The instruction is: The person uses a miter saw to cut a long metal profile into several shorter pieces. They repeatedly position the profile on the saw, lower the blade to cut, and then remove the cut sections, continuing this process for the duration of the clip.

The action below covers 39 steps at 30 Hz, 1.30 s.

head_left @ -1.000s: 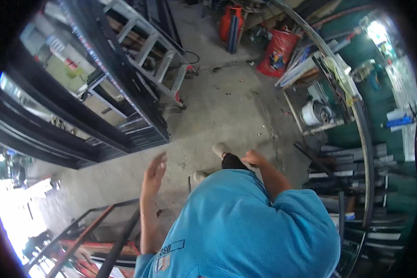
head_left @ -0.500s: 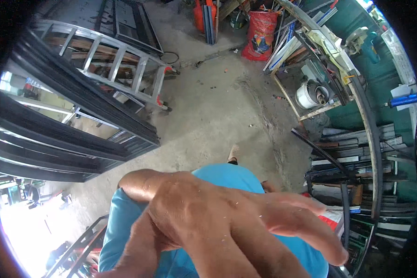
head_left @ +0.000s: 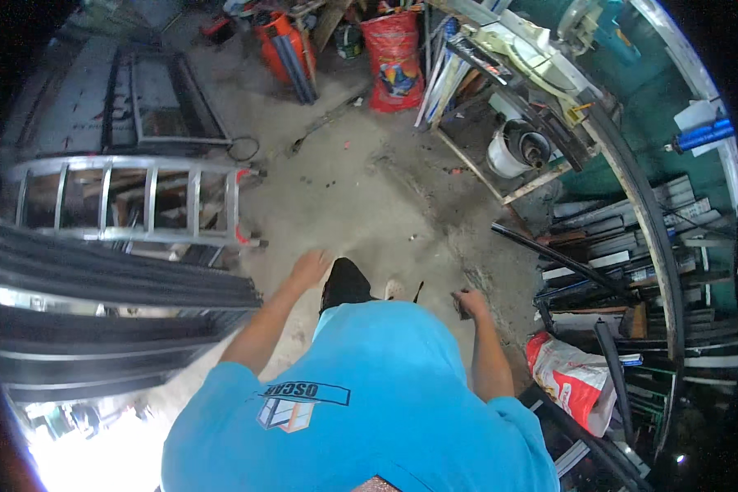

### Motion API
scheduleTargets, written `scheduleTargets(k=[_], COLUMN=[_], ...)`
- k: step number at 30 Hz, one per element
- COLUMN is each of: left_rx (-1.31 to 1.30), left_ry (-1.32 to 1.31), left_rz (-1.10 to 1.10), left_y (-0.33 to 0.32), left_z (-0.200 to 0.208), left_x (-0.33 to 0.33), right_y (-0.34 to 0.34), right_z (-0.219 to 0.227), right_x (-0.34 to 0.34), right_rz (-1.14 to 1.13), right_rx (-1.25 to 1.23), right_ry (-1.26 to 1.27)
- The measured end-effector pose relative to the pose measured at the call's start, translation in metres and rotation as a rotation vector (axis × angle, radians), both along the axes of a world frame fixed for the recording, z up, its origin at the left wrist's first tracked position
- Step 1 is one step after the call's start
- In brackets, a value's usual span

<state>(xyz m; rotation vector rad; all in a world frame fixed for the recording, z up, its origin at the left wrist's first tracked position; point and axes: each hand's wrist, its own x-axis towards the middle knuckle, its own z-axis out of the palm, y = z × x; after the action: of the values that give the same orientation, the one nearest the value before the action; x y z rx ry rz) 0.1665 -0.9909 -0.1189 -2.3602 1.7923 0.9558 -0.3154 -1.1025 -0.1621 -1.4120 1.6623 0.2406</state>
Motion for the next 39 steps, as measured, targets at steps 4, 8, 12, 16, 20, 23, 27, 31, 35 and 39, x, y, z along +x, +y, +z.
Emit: scheduleTargets(k=[4,8,12,16,20,23,27,31,35,39], left_rx=[0.582,0.749,0.724,0.575,0.309,-0.090,-0.275,0.026,0.107,0.197], left_ry=[0.070,0.312,0.395,0.334,0.159,0.567,0.751,0.635,0.401,0.459], left_rz=[0.206,0.457,0.405,0.150,0.112,0.504,0.553,0.356,-0.276,-0.096], left_y=[0.146,0.174,0.085,-0.092,-0.323,-0.468,-0.545,-0.564,-0.551,-0.502], left_z=[-0.115,-0.115,-0.128,-0.146,-0.122,-0.068,0.071,0.050,-0.008,-0.037], left_x=[0.068,0.088,0.130,0.206,0.286,0.334,0.283,0.285,0.283,0.288], right_y=[0.013,0.046,0.025,-0.023,-0.154,-0.253,-0.397,-0.532,-0.634,-0.678], right_z=[-0.020,-0.019,0.008,0.027,0.031,0.038,0.103,0.107,0.097,0.100], right_x=[-0.008,0.004,0.032,0.062,0.107,0.137,0.206,0.210,0.207,0.223], right_rz=[-0.231,-0.315,-0.157,-0.280,-0.459,-0.550,-0.700,-0.946,-1.278,-1.517], right_rx=[0.170,0.231,0.326,0.497,0.363,0.106,-0.274,-0.292,-0.608,-0.601], right_ry=[0.004,0.153,0.314,0.253,0.005,-0.455,-0.726,-1.157,-0.954,-1.047])
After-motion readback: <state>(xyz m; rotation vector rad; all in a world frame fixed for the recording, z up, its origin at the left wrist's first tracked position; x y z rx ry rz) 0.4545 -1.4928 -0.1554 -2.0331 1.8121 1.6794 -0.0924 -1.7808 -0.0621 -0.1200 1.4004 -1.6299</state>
